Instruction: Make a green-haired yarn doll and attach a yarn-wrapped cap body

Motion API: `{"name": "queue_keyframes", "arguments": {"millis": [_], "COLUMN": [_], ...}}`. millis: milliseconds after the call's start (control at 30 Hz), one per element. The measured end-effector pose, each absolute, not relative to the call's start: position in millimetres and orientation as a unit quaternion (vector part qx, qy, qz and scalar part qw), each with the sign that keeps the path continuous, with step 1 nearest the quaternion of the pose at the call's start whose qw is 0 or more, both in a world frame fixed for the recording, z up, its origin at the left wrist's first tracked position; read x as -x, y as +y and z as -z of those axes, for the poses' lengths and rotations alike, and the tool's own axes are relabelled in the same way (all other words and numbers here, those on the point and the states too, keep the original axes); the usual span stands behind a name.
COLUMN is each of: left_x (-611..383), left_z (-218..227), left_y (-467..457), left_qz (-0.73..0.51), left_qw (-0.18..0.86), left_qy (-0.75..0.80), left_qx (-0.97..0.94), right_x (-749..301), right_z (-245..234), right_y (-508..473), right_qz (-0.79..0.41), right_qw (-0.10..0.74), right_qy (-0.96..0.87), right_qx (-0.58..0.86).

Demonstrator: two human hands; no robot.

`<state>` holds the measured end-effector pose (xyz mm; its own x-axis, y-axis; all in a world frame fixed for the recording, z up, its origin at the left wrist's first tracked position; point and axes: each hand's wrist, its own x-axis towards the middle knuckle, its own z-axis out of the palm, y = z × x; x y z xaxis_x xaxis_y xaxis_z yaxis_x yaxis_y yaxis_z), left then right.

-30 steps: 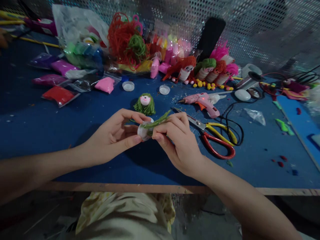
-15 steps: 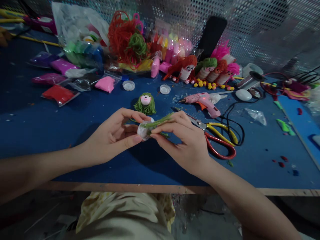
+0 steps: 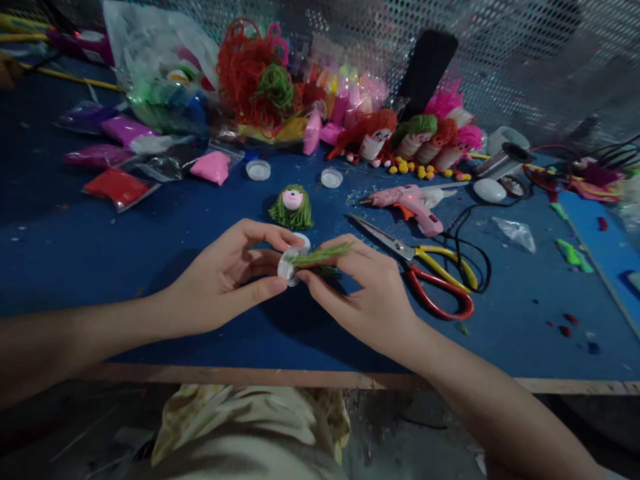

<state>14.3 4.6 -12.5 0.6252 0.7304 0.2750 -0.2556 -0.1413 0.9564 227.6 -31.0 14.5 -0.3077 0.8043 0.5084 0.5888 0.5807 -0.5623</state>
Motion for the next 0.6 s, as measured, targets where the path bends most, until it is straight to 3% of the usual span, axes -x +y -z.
{"name": "queue_keyframes", "arguments": {"millis": [233, 433, 600], "left_x": [-15.4, -14.9, -13.2], "left_z": [14.6, 13.8, 11.1], "left_y": [4.0, 5.5, 5.3], "left_qz": [-0.39, -0.392, -0.386], "left_qw": [0.614, 0.631, 0.641], "left_qy": [0.179, 0.191, 0.201], "left_qx": [-0.662, -0.642, -0.632], "right_x": [-226.9, -230.2, -233.1], "right_z": [-12.0, -9.8, -15.5], "right_y": [-32.5, -32.2, -33.6], "right_qz": [-0.132, -0.023, -0.019], "right_qw": [0.371, 0.39, 0.369], "right_qy": [-0.793, -0.833, -0.862], "right_qx": [0.464, 0.391, 0.347]}}
